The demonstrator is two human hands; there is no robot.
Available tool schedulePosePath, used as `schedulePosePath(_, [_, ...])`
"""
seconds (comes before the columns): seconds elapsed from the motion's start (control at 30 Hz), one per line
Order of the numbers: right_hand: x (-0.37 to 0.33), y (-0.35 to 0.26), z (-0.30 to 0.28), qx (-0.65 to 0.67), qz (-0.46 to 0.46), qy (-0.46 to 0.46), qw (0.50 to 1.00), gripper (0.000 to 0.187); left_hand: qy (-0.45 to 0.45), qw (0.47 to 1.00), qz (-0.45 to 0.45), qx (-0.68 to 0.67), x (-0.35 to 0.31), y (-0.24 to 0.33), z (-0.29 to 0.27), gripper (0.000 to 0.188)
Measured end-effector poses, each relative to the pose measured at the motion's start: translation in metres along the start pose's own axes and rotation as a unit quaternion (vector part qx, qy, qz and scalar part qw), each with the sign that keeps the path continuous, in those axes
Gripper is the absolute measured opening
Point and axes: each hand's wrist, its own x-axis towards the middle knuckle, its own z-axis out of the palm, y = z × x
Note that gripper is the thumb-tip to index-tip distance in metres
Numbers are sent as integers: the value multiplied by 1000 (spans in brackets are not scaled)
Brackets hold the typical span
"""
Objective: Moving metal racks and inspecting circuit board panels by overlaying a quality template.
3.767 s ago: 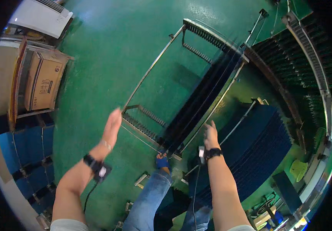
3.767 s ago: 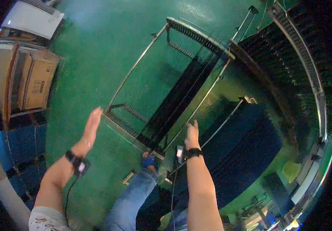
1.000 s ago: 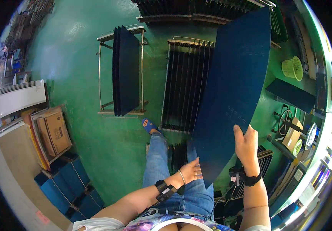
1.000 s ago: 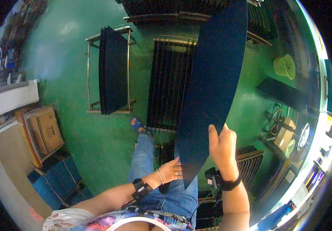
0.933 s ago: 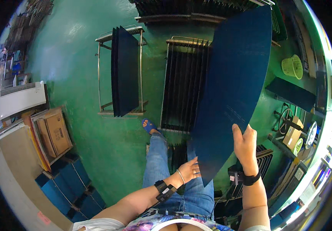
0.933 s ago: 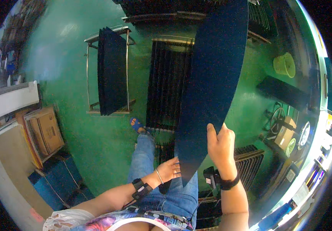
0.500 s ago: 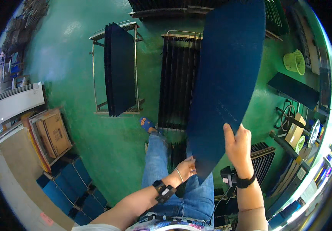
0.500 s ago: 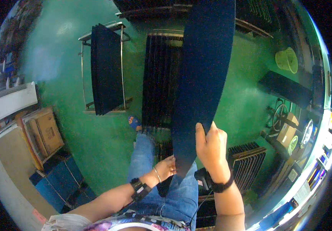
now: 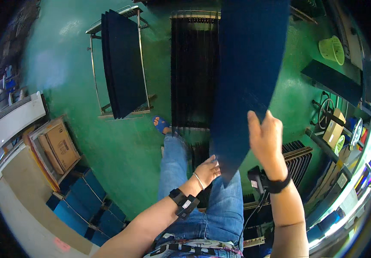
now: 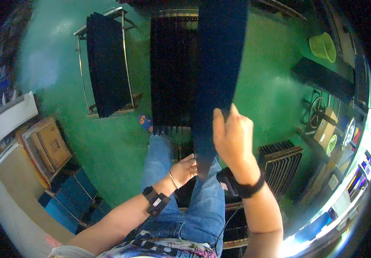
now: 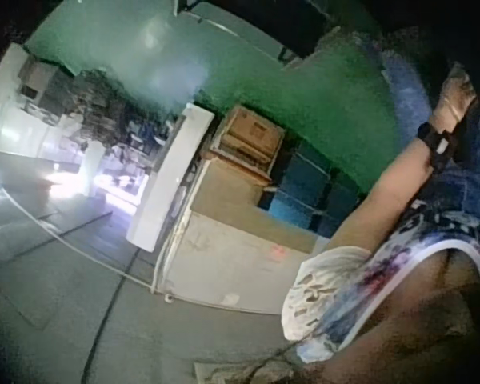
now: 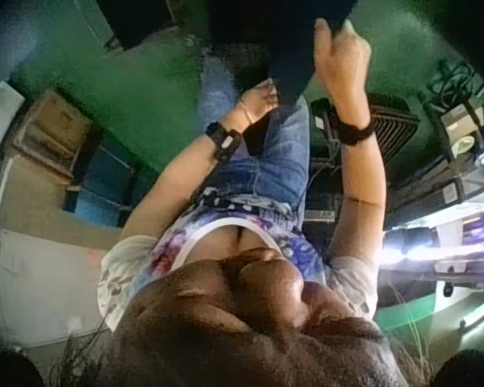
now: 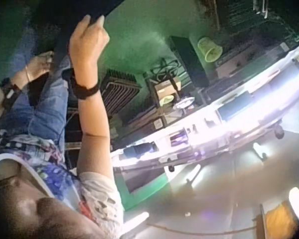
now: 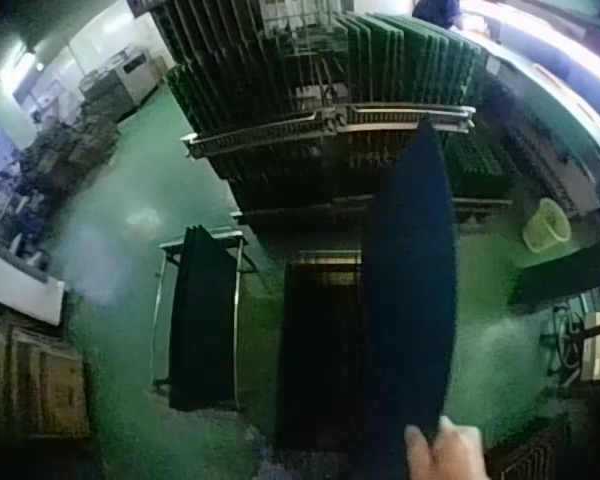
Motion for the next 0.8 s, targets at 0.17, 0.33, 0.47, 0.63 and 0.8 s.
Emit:
schedulePosePath(0.17, [0, 50, 56, -40, -9, 7, 999, 28, 75, 992, -93, -44, -16, -2, 18, 26])
schedulePosePath(0.33, [-3, 71, 90, -66, 10, -7, 998, 29, 94, 990, -90, -55, -17, -9, 3, 25])
schedulePosePath(0.47, [2, 69, 96, -78, 13, -16, 997, 30, 116, 989, -81, -47, -8, -7, -7, 21])
schedulePosePath(0.63, [8, 72, 102, -80, 19, -8, 997, 31, 129, 989, -76, -20, -1, -2, -13, 18])
schedulePosePath(0.8, [20, 71, 114, -108, 9, -13, 994, 30, 150, 986, -70, -16, 0, 3, -9, 18])
